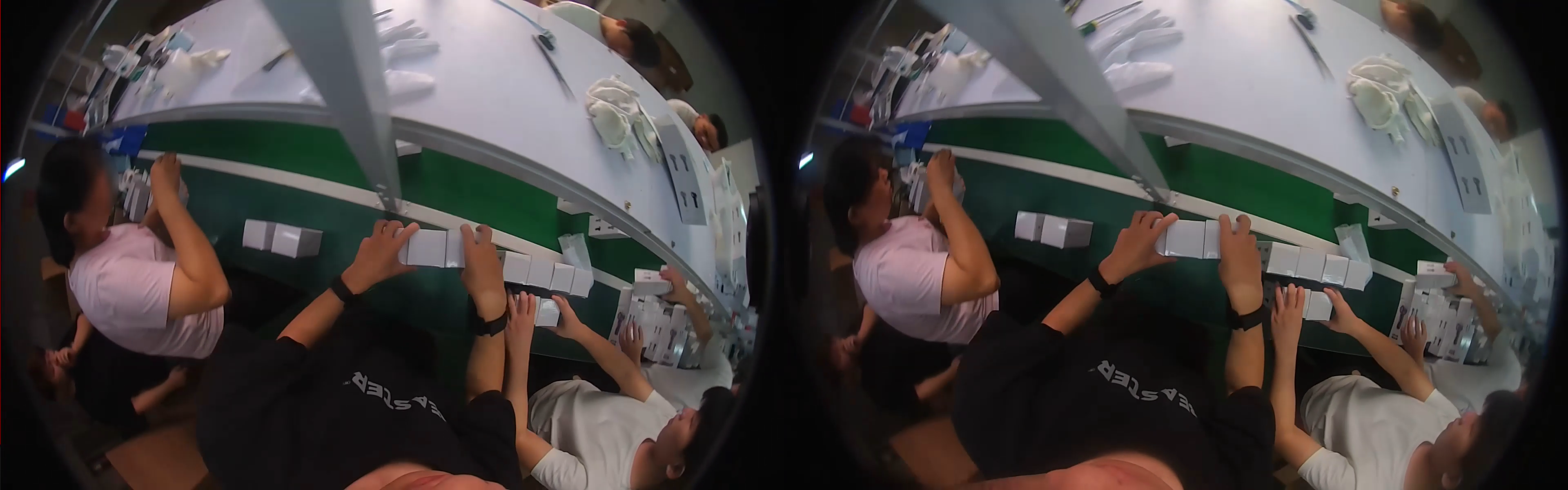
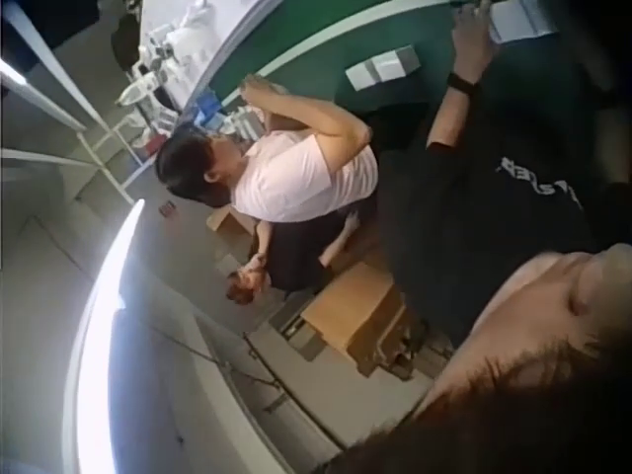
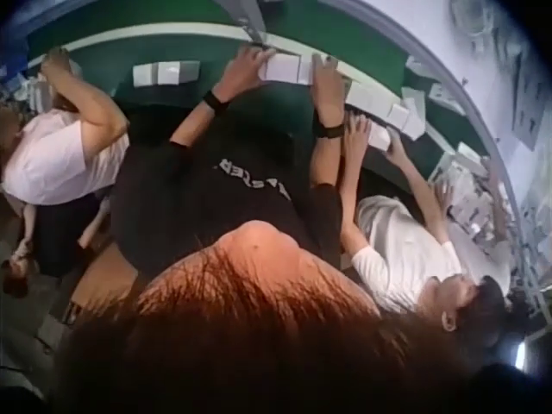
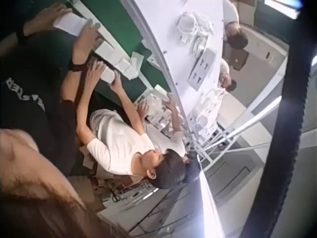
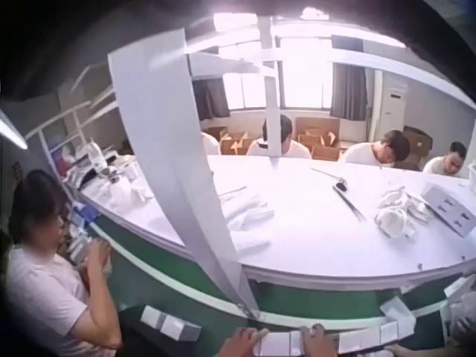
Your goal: The person gathers white boxes from a table, stacks them, and places the stacks into a cardboard box. This process is repeated as the person continues to fill the box with rows of white boxes.
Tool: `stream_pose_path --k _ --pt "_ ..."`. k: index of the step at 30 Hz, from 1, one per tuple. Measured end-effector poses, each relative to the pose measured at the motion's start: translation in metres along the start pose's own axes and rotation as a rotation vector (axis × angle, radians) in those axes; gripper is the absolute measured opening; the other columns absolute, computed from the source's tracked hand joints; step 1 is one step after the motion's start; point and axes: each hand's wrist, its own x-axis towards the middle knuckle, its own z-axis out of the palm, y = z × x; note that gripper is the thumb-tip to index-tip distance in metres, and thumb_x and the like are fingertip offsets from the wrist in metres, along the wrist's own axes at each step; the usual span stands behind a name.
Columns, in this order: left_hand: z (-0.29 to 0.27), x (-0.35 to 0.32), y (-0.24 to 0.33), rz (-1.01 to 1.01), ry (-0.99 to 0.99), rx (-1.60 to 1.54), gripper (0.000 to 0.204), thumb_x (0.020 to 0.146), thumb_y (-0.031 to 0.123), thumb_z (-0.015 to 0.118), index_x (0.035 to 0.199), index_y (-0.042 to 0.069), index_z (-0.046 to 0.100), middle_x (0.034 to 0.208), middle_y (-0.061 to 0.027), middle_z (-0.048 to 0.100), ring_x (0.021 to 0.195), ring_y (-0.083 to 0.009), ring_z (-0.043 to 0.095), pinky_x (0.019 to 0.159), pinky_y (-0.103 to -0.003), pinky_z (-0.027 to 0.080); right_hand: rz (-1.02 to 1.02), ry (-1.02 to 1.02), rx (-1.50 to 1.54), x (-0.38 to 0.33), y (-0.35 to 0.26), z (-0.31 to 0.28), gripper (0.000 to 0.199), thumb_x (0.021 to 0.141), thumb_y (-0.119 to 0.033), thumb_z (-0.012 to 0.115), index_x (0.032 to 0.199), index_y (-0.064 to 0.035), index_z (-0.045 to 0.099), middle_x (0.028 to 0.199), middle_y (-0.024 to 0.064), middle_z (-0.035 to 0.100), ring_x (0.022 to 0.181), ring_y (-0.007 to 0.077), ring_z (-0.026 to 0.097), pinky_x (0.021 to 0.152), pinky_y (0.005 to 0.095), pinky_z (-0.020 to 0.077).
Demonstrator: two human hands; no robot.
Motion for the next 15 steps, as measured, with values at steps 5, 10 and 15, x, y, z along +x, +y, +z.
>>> stream_pose_path --k 5,10,15 --pt "0.023 -0.098 -0.035 -0.063 -0.156 0.035 0.092 0.061 0.035 0.091 0.141 0.018 0.049 0.130 -0.0096 0.054 0.123 -0.0360 0.049 0.090 -0.048 0.055 0.037 -0.140 0.024 -0.058 -0.026 0.092 0.074 0.071 0.006 0.075 0.137 -0.0082 0.044 0.133 0.0217 0.047 0.105 0.0427 0.062 0.083 0.0494 0.0577" --pt "0.015 -0.128 -0.064 0.074 -0.029 0.016 0.100 0.064 0.037 0.091 0.150 0.019 0.043 0.144 -0.0179 0.045 0.135 -0.0413 0.041 0.112 -0.052 0.040 -0.169 -0.059 0.074 -0.072 -0.048 0.111 0.102 0.060 -0.015 0.091 0.147 -0.0108 0.039 0.136 0.0176 0.046 0.120 0.0389 0.053 0.094 0.0490 0.0521" --pt "-0.076 -0.140 -0.110 -0.083 0.077 0.151 0.114 0.061 0.030 0.094 0.156 0.020 0.032 0.158 -0.0196 0.032 0.148 -0.0433 0.026 0.116 -0.060 0.030 -0.352 0.076 0.045 -0.069 -0.041 0.113 0.114 0.055 -0.026 0.096 0.152 -0.0137 0.037 0.141 0.0169 0.045 0.128 0.0372 0.045 0.104 0.0488 0.0449"
